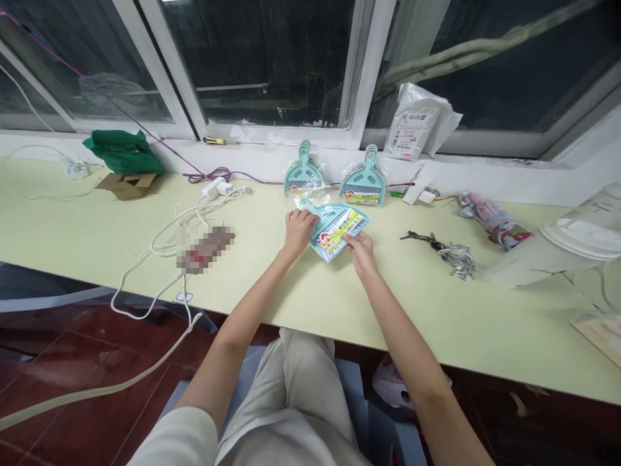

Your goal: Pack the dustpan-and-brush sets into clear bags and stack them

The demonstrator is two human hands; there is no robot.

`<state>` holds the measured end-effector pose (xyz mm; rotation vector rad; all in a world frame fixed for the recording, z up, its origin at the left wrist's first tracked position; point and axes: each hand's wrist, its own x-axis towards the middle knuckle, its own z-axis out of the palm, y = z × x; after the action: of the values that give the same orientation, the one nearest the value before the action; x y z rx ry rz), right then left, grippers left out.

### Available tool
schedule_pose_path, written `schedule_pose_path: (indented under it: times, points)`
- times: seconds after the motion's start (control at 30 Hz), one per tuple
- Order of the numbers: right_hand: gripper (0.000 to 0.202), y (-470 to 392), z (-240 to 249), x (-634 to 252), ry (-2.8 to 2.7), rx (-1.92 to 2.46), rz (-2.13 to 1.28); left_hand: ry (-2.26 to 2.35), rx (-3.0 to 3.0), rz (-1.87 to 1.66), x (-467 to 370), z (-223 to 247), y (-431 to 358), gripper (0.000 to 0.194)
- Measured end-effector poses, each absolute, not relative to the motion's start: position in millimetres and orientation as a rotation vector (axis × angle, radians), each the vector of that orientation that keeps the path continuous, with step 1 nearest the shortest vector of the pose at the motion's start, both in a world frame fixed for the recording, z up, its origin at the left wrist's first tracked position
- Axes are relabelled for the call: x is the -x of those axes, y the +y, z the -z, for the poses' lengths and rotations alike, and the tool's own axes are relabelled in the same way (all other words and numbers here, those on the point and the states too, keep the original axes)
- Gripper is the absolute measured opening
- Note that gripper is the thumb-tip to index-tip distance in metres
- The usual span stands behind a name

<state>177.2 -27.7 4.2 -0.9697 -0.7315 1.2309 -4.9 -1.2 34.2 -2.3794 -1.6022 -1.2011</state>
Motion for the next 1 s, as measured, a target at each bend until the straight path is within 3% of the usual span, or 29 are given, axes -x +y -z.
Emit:
schedule_pose_path:
  times: [0.07, 0.2, 0.33, 0.47, 0.63, 0.8, 1.0]
  points:
    - [0.032, -27.4, -1.6, -173.6, -0.679, 0.941, -1.198, -1.637, 2.229, 1.519, -0.9, -34.3, -2.0, 0.026]
    - [0.032, -26.3, -0.3, -171.0, -0.642, 0.903, -1.181, -1.876, 1.625, 2.472, -5.4, -30.0, 9.8, 0.073]
    - [0.033, -26.5, -1.7, -170.9, -0.639, 0.888, -1.204, -2.020, 1.944, 3.223, -11.4, -20.2, 19.4, 0.064]
    - [0.035, -25.7, -3.8, -174.6, -0.579, 0.842, -1.128, -2.077, 2.469, 3.297, -28.5, -13.1, 9.6, 0.043]
    - [0.036, -23.2, -5.3, -179.2, -0.585, 0.860, -1.082, -1.930, 2.593, 3.369, -44.0, -16.5, 0.0, 0.041]
    - [0.038, -23.8, -1.8, -173.9, -0.645, 0.938, -1.062, -1.881, 2.534, 3.367, -42.9, -18.6, -2.9, 0.049]
    - [0.040, -30.1, -0.4, -166.5, -0.599, 0.928, -1.024, -1.841, 2.421, 3.114, -48.8, -8.8, -7.5, 0.073]
